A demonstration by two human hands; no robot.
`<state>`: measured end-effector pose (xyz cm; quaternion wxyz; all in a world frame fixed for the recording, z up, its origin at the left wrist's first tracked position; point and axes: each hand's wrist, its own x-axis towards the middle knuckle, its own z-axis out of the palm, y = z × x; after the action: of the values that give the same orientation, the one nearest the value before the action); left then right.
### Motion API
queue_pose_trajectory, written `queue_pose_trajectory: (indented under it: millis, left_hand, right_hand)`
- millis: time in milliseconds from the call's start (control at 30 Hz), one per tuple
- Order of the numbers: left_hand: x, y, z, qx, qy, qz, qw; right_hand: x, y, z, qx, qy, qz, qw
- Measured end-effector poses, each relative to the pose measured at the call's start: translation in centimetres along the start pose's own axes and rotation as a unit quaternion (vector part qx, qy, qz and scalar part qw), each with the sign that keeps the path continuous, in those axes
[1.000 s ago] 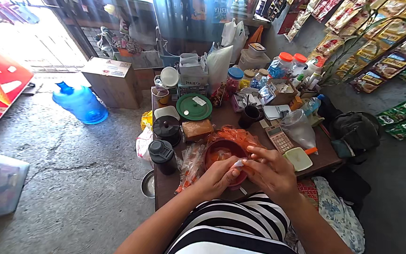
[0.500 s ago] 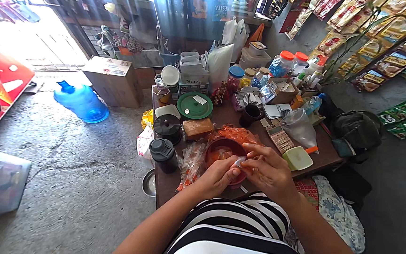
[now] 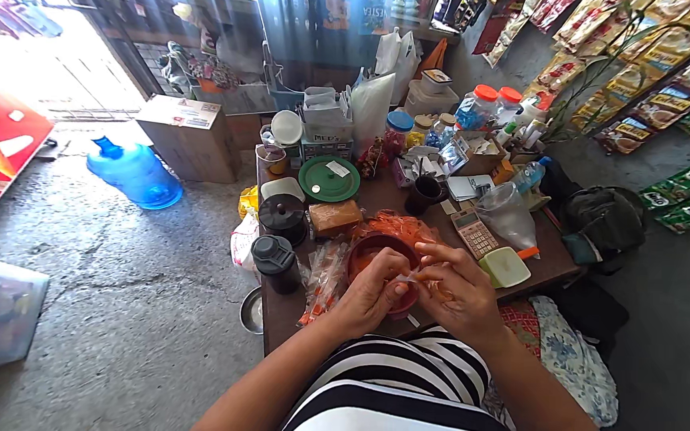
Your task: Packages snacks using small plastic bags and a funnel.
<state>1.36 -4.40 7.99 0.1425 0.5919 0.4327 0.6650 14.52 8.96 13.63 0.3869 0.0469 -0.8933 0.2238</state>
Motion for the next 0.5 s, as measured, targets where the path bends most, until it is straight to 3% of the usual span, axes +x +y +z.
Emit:
queue_pose_trajectory:
  millis: [200,400,500]
  left_hand:
    - [0.3,-0.1,-0.2,0.016,-0.011,0.012,1.000]
    - [0.3,0.0,-0.4,0.015,-0.014,0.006,1.000]
    - [0.2,-0.1,-0.3,0.001,-0.006,0.003,1.000]
  right_hand:
    - [0.8,0.0,-0.9,0.006,0.022,0.011,1.000]
    - [1.3,0.6,-1.9,0.104,-0.075,0.021,0.992]
    - [1.4,0.2,-1.8,0.092,-0.074,0.023,0.993]
